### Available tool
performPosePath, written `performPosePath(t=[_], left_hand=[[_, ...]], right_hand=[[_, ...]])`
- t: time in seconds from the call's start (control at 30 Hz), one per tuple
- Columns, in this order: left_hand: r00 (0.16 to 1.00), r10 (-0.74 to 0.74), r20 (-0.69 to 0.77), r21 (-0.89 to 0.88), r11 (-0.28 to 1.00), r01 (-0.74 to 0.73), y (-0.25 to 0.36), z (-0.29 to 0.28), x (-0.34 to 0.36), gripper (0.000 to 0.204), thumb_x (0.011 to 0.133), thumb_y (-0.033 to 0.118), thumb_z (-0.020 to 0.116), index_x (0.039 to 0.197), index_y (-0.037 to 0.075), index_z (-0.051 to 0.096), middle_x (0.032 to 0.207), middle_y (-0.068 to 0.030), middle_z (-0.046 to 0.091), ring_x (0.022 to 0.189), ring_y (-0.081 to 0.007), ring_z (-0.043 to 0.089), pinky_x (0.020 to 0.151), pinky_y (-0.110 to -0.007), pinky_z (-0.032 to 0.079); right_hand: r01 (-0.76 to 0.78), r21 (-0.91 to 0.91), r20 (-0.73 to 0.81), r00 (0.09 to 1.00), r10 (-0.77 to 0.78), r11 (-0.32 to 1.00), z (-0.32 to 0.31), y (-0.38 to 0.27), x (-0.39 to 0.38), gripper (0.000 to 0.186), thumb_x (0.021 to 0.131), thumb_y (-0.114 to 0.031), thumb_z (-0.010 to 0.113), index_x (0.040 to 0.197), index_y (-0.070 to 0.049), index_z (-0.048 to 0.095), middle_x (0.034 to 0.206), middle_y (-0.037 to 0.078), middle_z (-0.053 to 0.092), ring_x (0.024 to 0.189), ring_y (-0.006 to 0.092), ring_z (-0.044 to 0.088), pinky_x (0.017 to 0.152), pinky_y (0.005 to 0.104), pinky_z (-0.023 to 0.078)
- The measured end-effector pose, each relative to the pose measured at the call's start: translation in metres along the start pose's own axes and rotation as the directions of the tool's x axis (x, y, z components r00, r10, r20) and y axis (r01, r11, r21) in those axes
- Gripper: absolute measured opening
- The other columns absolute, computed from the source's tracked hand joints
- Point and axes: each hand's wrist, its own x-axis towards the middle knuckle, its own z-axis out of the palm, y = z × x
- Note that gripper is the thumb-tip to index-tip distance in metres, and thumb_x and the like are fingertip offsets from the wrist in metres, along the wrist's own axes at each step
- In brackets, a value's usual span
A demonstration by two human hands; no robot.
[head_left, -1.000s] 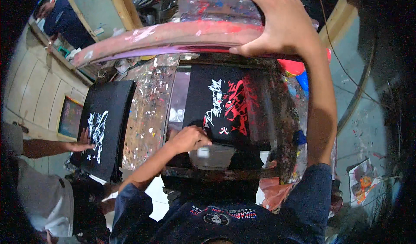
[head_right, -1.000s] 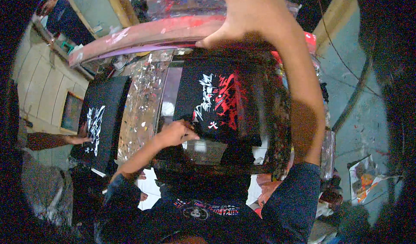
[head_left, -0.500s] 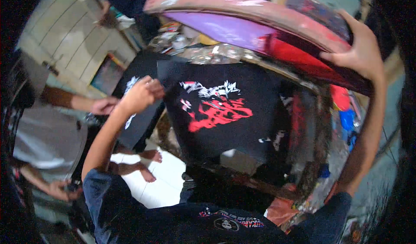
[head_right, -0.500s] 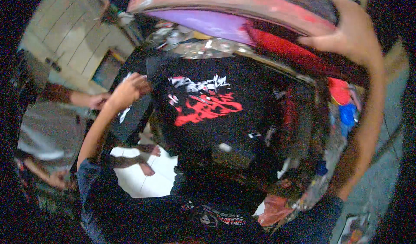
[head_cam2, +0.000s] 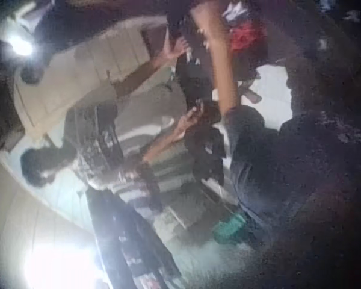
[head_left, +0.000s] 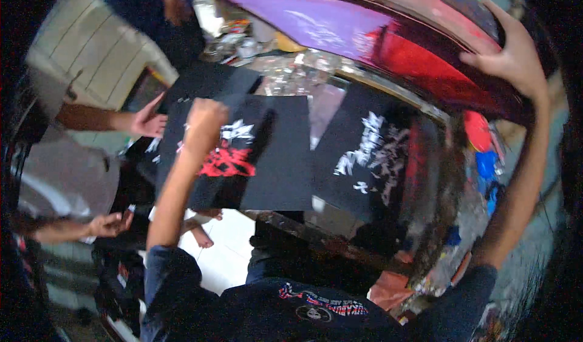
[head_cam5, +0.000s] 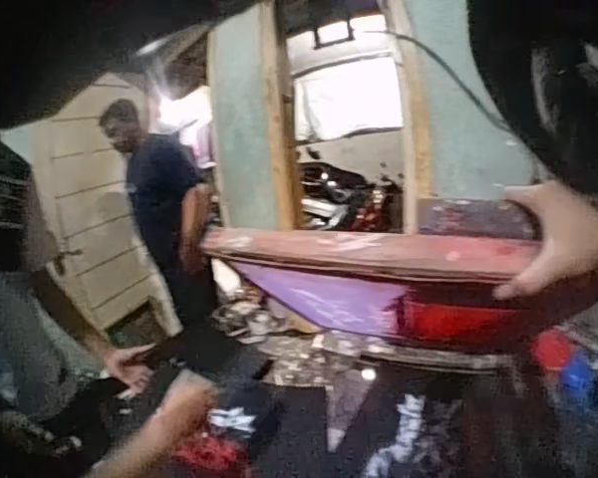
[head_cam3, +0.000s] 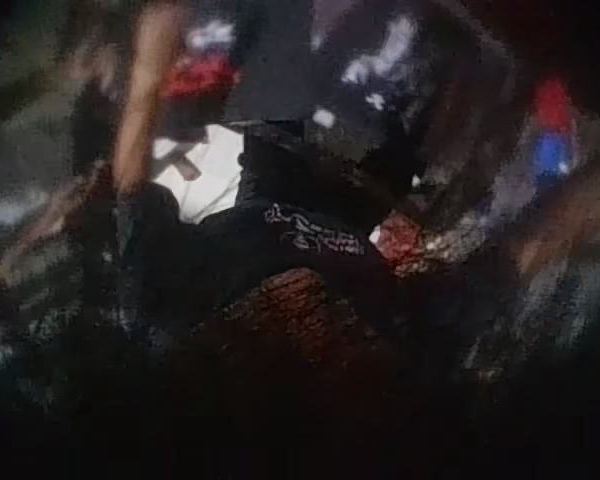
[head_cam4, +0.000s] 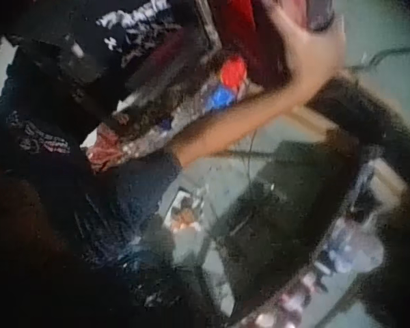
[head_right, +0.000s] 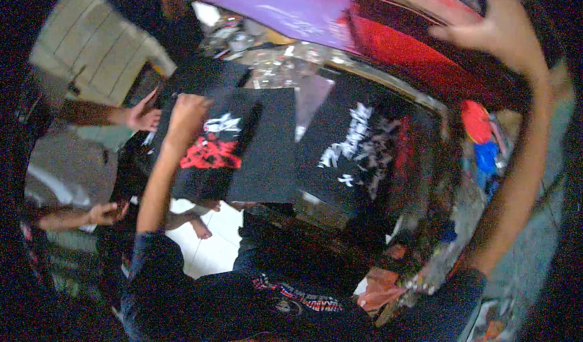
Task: The person screen prints on black fabric panels by spreading ink across a screen mesh with a squeegee, lifting the printing frame, and removing the printed panels.
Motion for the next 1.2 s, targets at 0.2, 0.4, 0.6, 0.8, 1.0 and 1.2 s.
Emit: performPosePath(t=[0.2, 0.4, 0.6, 0.8, 1.0, 1.2], left_hand=[[0.622, 0.131, -0.772, -0.6, 0.17, -0.781, 0.345, -0.128, 0.069, 0.042, 0.086, 0.032, 0.07, 0.118, 0.004, 0.068, 0.126, -0.022, 0.064, 0.119, -0.0374, 0.061, 0.103, -0.05, 0.048], [0.6, 0.396, -0.695, -0.574, 0.199, -0.795, 0.429, -0.071, 0.067, 0.045, 0.088, 0.041, 0.07, 0.115, 0.005, 0.071, 0.131, -0.0173, 0.064, 0.131, -0.035, 0.054, 0.115, -0.05, 0.039], [0.865, 0.351, -0.358, -0.757, 0.434, -0.489, 0.242, -0.023, 0.039, 0.043, 0.081, 0.026, 0.073, 0.117, 0.003, 0.07, 0.133, -0.0157, 0.064, 0.124, -0.0348, 0.059, 0.113, -0.052, 0.04], [0.909, 0.404, -0.101, -0.725, 0.596, -0.345, 0.195, 0.011, 0.033, 0.086, 0.083, 0.044, 0.075, 0.155, 0.009, 0.045, 0.165, -0.0183, 0.033, 0.153, -0.0355, 0.031, 0.124, -0.056, 0.022], [0.92, 0.378, -0.108, -0.714, 0.614, -0.336, 0.211, 0.011, 0.027, 0.091, 0.084, 0.06, 0.073, 0.156, 0.01, 0.045, 0.166, -0.0173, 0.034, 0.154, -0.0352, 0.03, 0.124, -0.061, 0.016], [0.91, 0.402, -0.097, -0.74, 0.582, -0.336, 0.203, 0.016, 0.026, 0.094, 0.082, 0.062, 0.073, 0.156, 0.01, 0.044, 0.166, -0.0165, 0.034, 0.155, -0.0345, 0.028, 0.125, -0.061, 0.014]], right_hand=[[-0.243, 0.055, 0.195, 0.954, 0.229, 0.968, -0.042, -0.052, 0.022, 0.099, 0.049, -0.062, 0.088, 0.117, 0.007, 0.068, 0.107, 0.027, 0.073, 0.099, 0.038, 0.071, 0.091, 0.0409, 0.054], [-0.215, 0.011, 0.225, 0.952, 0.207, 0.977, -0.044, -0.045, 0.012, 0.108, 0.051, -0.07, 0.082, 0.12, 0.011, 0.066, 0.114, 0.032, 0.07, 0.106, 0.0431, 0.069, 0.095, 0.0428, 0.053], [-0.192, 0.075, 0.224, 0.96, 0.171, 0.979, -0.04, -0.033, 0.015, 0.108, 0.052, -0.071, 0.082, 0.119, 0.012, 0.066, 0.114, 0.034, 0.069, 0.105, 0.0437, 0.069, 0.094, 0.0431, 0.053], [-0.189, 0.093, 0.261, 0.952, 0.159, 0.978, -0.039, -0.021, 0.023, 0.105, 0.052, -0.07, 0.082, 0.117, 0.012, 0.068, 0.111, 0.034, 0.07, 0.1, 0.0429, 0.071, 0.091, 0.043, 0.055], [-0.197, 0.122, 0.306, 0.94, 0.152, 0.973, -0.041, -0.021, 0.028, 0.11, 0.052, -0.07, 0.082, 0.121, 0.014, 0.066, 0.112, 0.034, 0.07, 0.1, 0.042, 0.072, 0.089, 0.0408, 0.057], [-0.223, 0.1, 0.329, 0.927, 0.18, 0.97, -0.036, -0.021, 0.032, 0.114, 0.051, -0.07, 0.082, 0.122, 0.017, 0.064, 0.113, 0.034, 0.07, 0.1, 0.0416, 0.072, 0.09, 0.0401, 0.057]])
